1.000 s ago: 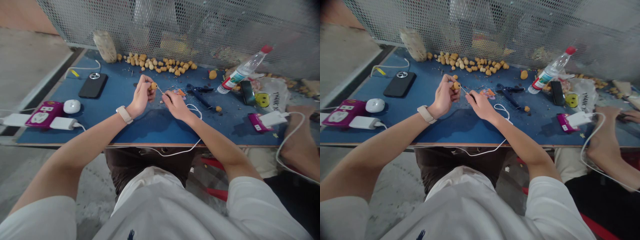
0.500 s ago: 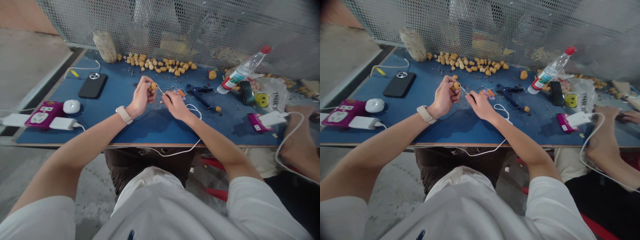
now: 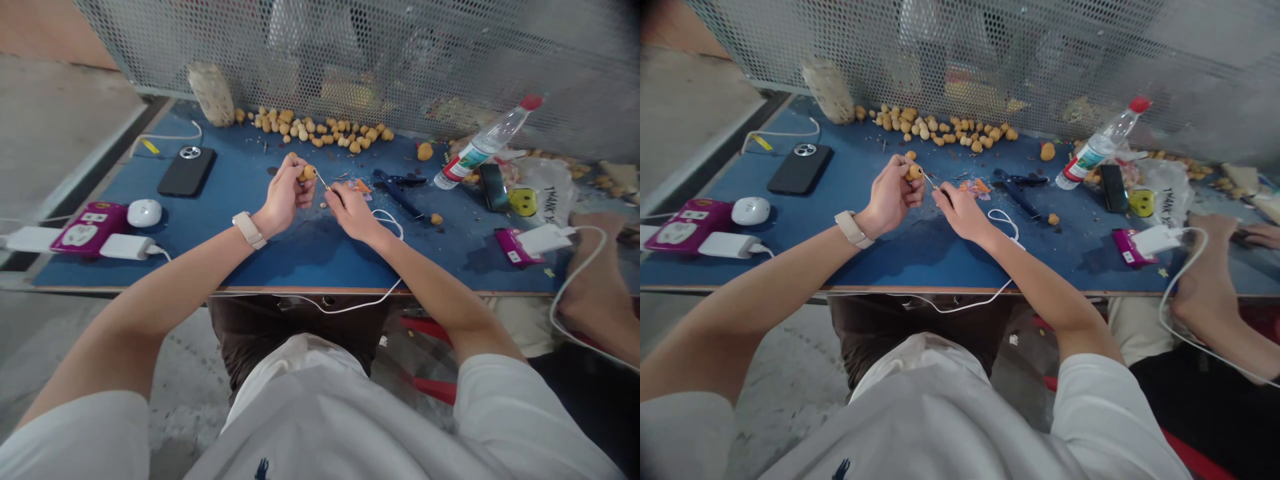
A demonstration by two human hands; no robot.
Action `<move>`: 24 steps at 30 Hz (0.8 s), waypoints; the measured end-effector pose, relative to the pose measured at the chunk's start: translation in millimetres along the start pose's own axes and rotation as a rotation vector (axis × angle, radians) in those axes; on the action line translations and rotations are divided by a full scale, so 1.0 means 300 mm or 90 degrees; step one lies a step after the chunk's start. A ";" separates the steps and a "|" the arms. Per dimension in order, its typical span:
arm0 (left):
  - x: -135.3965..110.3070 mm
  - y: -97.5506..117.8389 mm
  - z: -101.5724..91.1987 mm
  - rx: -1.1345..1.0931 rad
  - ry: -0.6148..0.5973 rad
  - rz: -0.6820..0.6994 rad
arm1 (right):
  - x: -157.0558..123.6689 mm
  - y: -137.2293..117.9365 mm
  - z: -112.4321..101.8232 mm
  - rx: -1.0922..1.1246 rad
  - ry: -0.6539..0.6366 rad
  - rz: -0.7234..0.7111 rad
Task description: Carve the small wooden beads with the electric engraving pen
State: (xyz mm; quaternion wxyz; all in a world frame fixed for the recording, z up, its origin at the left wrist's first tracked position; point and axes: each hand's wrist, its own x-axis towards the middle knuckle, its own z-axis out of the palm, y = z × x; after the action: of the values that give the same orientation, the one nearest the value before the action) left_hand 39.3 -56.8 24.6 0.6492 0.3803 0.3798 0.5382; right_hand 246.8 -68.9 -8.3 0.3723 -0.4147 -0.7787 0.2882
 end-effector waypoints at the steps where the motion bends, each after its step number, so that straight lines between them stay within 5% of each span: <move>1: -0.001 0.000 0.001 -0.004 -0.003 -0.003 | 0.000 0.000 0.000 0.002 0.003 -0.002; 24: -0.010 0.003 0.004 -0.013 -0.023 -0.012 | 0.006 0.014 0.003 -0.019 0.031 -0.007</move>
State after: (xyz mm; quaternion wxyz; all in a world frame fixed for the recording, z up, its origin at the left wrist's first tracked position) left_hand 39.5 -59.9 26.2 0.6648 0.3796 0.3659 0.5292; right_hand 247.3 -65.2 -11.3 0.3867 -0.4230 -0.7757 0.2642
